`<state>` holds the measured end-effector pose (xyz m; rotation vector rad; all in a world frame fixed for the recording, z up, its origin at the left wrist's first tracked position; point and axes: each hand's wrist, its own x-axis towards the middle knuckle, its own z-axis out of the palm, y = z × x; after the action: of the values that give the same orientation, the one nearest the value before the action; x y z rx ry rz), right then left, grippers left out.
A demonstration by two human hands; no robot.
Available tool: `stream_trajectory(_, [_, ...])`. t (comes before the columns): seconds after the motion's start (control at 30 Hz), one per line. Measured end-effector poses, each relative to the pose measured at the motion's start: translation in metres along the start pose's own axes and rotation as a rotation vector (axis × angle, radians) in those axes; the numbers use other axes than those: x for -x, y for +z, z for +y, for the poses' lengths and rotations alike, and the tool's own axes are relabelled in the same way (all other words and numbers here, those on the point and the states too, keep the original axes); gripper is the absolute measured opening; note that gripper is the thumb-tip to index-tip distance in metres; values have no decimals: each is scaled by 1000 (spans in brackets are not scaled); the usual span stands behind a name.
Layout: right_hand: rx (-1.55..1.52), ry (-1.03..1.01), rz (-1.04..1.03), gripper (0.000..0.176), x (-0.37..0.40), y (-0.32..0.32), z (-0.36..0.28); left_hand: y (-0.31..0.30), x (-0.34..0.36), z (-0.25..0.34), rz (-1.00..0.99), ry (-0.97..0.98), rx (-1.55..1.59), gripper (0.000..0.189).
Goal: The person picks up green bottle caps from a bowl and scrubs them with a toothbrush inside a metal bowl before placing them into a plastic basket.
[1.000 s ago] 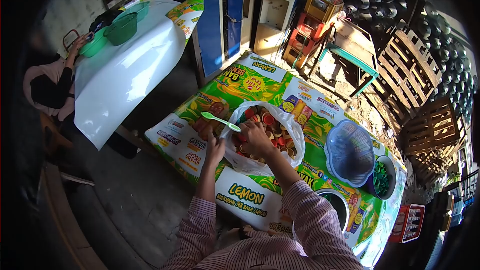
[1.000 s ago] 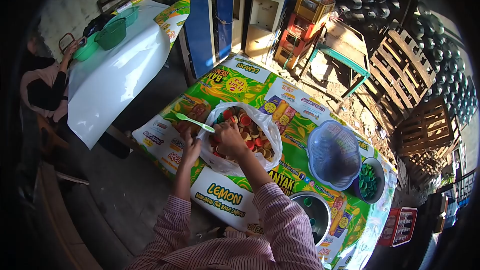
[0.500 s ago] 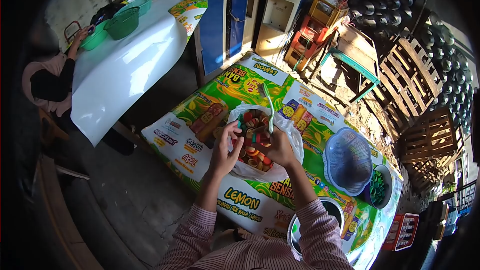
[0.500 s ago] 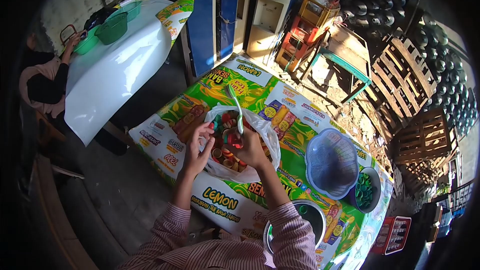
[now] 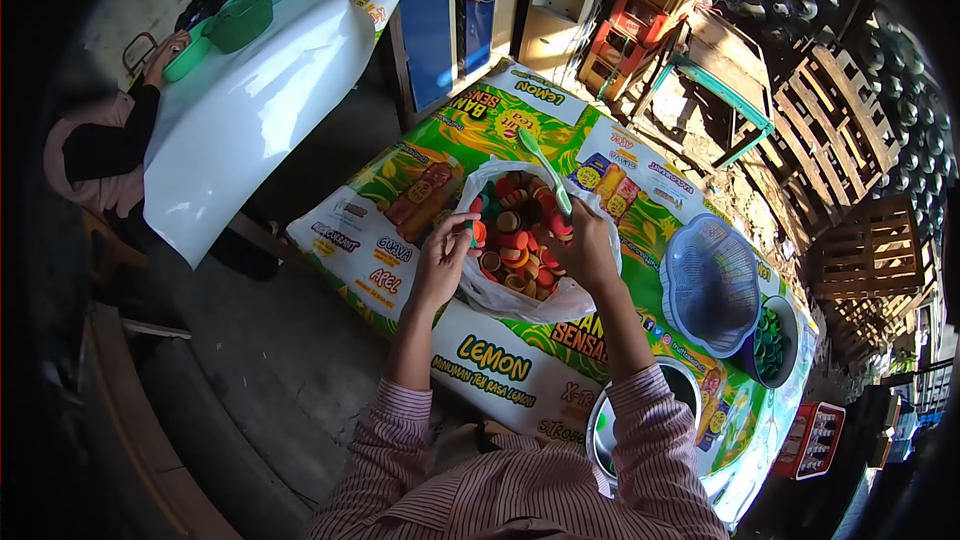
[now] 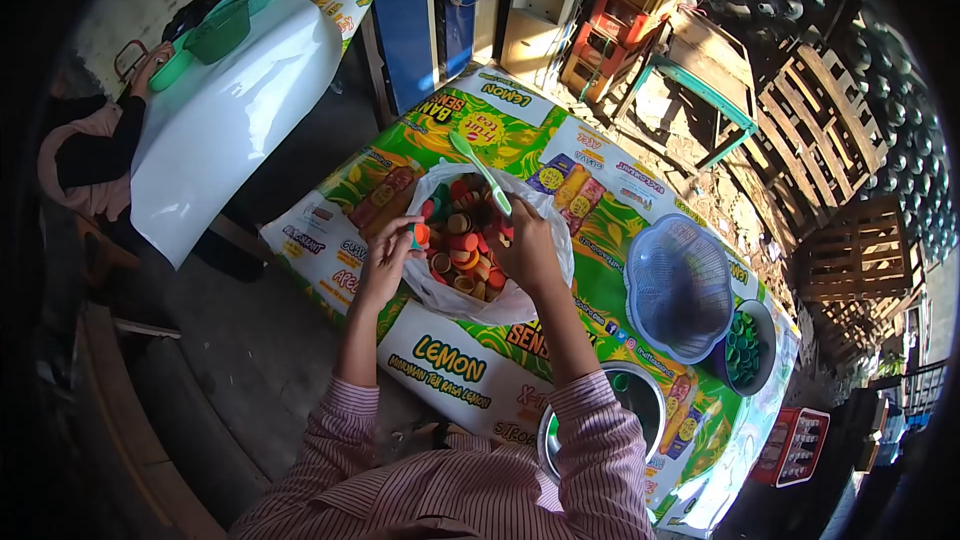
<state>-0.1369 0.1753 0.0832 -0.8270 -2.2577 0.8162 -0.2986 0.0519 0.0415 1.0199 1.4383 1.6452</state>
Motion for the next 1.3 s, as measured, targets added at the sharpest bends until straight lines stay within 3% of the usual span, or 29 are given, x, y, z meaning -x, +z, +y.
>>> stream_trajectory(0.03, [122, -9, 35, 37, -1, 0, 0, 0, 1, -2, 20, -67, 158, 23])
stream_trajectory(0.1, [-91, -34, -109, 39, 8, 9, 6, 0, -1, -6, 39, -116, 318, 23])
stream_trajectory(0.17, [-259, -69, -124, 39, 14, 10, -18, 1, 0, -11, -51, -233, 532, 24])
stream_trajectory(0.2, [-375, -206, -86, 38, 12, 14, -26, 4, 0, -4, -167, -206, 556, 29])
stream_trajectory(0.33, [-376, -46, -119, 32, 16, 22, -22, 12, 1, -4, -216, -265, 508, 30])
stream_trajectory(0.43, [-332, -205, -92, 32, 16, 16, -16, 15, 1, -2, -198, -298, 573, 36])
stream_trajectory(0.63, [-270, -218, -77, 30, 20, 5, -16, 21, 1, -3, -199, -309, 439, 32])
stream_trajectory(0.77, [-175, -31, -47, 29, 24, -4, -2, 21, 1, -1, -122, -186, 182, 30])
stream_trajectory(0.83, [177, -124, 54, 33, 25, -9, -1, 23, 3, 2, -134, -167, 181, 30])
stream_trajectory(0.9, [75, -77, 21, 32, 33, -9, 0, 27, 7, 13, -144, -148, 179, 30])
stream_trajectory(0.97, [-469, 327, -33, 28, 42, 1, 8, 46, 16, 29, -143, 164, 83, 30])
stream_trajectory(1.0, [-715, 368, -49, 22, 45, -9, -23, 54, 22, 26, -148, 209, 123, 33])
stream_trajectory(1.03, [-716, 371, -51, 22, 51, -12, -26, 58, 28, 22, -193, 254, -16, 35])
stream_trajectory(1.1, [-976, 419, -46, 19, 73, -16, -25, 67, 46, 20, -308, 221, 9, 39])
stream_trajectory(1.17, [-783, 362, 63, 19, 103, -29, -26, 75, 63, 21, -319, 386, -180, 43])
stream_trajectory(1.2, [-545, 453, 102, 13, 122, -36, -18, 72, 70, 23, -189, 429, -338, 50])
stream_trajectory(1.23, [-110, 461, 73, 11, 133, -56, -34, 65, 73, 18, 0, 437, -432, 53])
stream_trajectory(1.3, [159, 445, 151, 13, 172, -74, -23, 50, 72, -11, 394, 35, -252, 61])
